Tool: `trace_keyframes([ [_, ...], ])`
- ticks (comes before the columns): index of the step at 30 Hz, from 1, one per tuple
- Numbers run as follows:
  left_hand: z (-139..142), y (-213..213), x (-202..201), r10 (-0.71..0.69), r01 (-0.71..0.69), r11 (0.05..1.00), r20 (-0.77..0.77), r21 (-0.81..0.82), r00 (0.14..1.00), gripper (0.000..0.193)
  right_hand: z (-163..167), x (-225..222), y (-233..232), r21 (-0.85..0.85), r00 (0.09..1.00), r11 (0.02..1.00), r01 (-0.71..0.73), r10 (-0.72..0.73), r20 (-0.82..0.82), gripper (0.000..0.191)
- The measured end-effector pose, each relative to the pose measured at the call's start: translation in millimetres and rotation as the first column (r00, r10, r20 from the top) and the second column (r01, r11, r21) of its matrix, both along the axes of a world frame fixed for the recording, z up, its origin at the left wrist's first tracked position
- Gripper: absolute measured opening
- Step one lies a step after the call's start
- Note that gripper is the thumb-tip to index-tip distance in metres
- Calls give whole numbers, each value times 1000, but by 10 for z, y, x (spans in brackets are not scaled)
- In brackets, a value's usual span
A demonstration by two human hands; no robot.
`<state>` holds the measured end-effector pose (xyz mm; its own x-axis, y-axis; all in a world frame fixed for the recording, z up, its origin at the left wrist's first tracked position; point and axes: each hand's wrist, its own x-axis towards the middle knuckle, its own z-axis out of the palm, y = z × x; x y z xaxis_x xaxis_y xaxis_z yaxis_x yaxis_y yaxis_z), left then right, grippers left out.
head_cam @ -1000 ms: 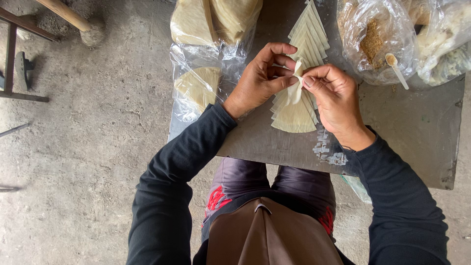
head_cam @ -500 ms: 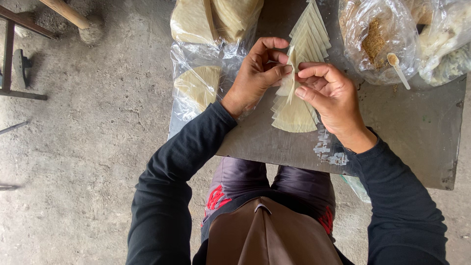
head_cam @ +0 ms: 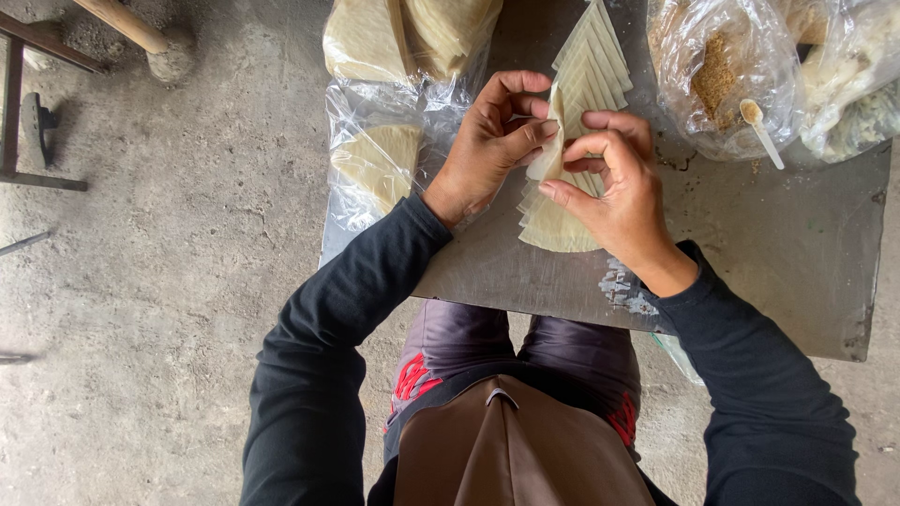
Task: The person folds thin triangular wrappers into cone shapes, scoops a granular filling into each cone with a small plastic spoon, and seals them by hand. The person repeats this process for multiple units on a metal table.
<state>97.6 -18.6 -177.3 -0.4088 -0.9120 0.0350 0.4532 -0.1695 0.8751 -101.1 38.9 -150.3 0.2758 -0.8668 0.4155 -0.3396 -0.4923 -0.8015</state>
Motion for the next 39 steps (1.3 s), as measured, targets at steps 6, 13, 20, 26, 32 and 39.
trace_keyframes([
  [6, 48, 14, -4, -54, 53, 998, -15, -33, 998, 45, -27, -19, -30, 102, 996, 994, 36, -43, 75, 18],
  [13, 32, 16, -8, -118, 116, 984, -11, -137, 993, 64, 23, -52, -61, 215, 967, 977, -10, -45, 249, 10],
  [20, 6, -2, -1, -130, 123, 981, -32, -151, 991, 61, 59, -68, -47, 221, 977, 975, -8, -40, 209, 11],
  [26, 5, -22, -4, -103, 100, 979, -6, -178, 995, 59, 43, -81, -54, 319, 955, 947, -48, -50, 293, 16],
  [32, -7, -27, -7, -90, 80, 983, -57, -163, 994, 56, 65, -88, -42, 320, 943, 942, -103, -9, 331, 25],
  [39, -56, -35, -31, -58, 46, 990, -85, -133, 995, 50, 56, -106, -17, 312, 948, 947, -73, -32, 318, 14],
])
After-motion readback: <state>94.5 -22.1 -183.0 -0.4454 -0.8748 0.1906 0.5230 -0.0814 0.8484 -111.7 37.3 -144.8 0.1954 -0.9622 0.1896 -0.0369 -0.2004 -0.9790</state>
